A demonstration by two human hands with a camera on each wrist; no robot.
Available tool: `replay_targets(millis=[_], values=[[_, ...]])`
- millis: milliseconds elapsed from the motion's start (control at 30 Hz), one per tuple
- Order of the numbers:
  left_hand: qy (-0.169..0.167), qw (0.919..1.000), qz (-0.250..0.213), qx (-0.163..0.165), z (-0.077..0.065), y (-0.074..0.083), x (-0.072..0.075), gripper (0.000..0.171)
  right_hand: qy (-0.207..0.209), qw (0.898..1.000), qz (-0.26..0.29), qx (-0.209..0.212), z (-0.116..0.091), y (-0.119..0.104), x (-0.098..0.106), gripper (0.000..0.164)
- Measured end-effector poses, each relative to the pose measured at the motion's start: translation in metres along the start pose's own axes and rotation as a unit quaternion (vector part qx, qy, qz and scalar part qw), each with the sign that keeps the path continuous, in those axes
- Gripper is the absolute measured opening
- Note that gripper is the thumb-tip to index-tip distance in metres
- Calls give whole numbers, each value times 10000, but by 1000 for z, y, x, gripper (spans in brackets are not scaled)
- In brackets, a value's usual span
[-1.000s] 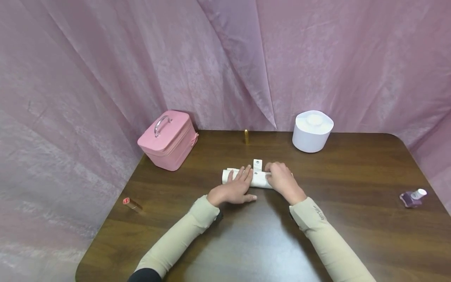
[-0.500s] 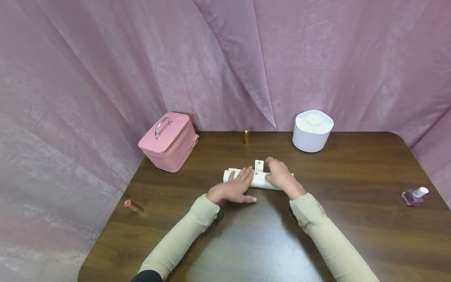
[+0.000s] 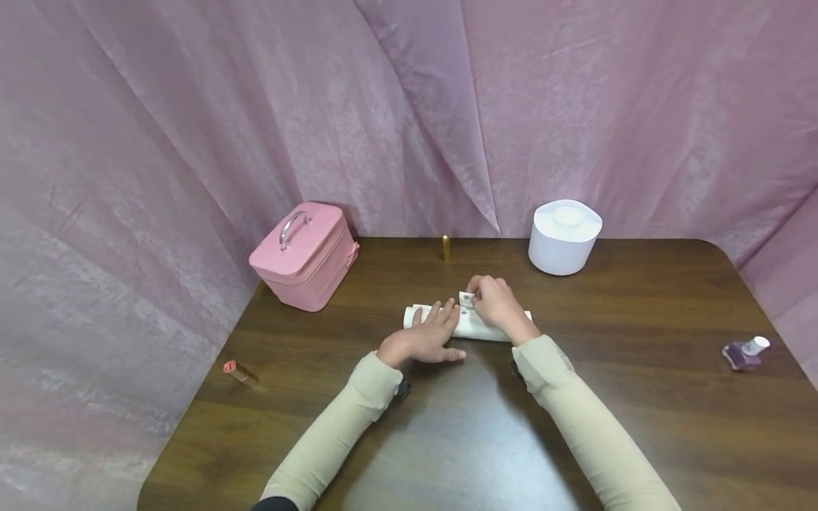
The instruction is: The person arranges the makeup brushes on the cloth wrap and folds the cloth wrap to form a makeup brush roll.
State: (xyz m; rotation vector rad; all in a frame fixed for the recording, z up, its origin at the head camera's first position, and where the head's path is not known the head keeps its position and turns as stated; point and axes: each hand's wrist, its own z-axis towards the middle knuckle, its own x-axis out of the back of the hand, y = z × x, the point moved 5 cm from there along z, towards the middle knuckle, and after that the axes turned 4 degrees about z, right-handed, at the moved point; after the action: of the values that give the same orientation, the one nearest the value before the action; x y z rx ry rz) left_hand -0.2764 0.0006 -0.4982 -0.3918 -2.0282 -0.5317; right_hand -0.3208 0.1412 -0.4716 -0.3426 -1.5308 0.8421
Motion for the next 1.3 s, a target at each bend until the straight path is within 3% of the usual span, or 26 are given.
replay_targets(millis=[233,467,900,1100,1300], values=[[-160,9995,-60,271,12,-6,-8,95,142,9997,46,191,-1,-3,1,16],[-108,9994,-116,309,17,-8,-10,95,161,9990,-36,406,-3,-5,0,15],[-187,9989,-107,418,17,-10,-10,95,4,9983,-164,555,-9,-7,-5,17],[-198,9988,-29,451,22,-12,-12,90,69,9943,-378,999,-12,-10,-4,21],[-216,9980,103,591,25,-13,-13,90,22,9835,-822,1610,-17,-18,-6,24]])
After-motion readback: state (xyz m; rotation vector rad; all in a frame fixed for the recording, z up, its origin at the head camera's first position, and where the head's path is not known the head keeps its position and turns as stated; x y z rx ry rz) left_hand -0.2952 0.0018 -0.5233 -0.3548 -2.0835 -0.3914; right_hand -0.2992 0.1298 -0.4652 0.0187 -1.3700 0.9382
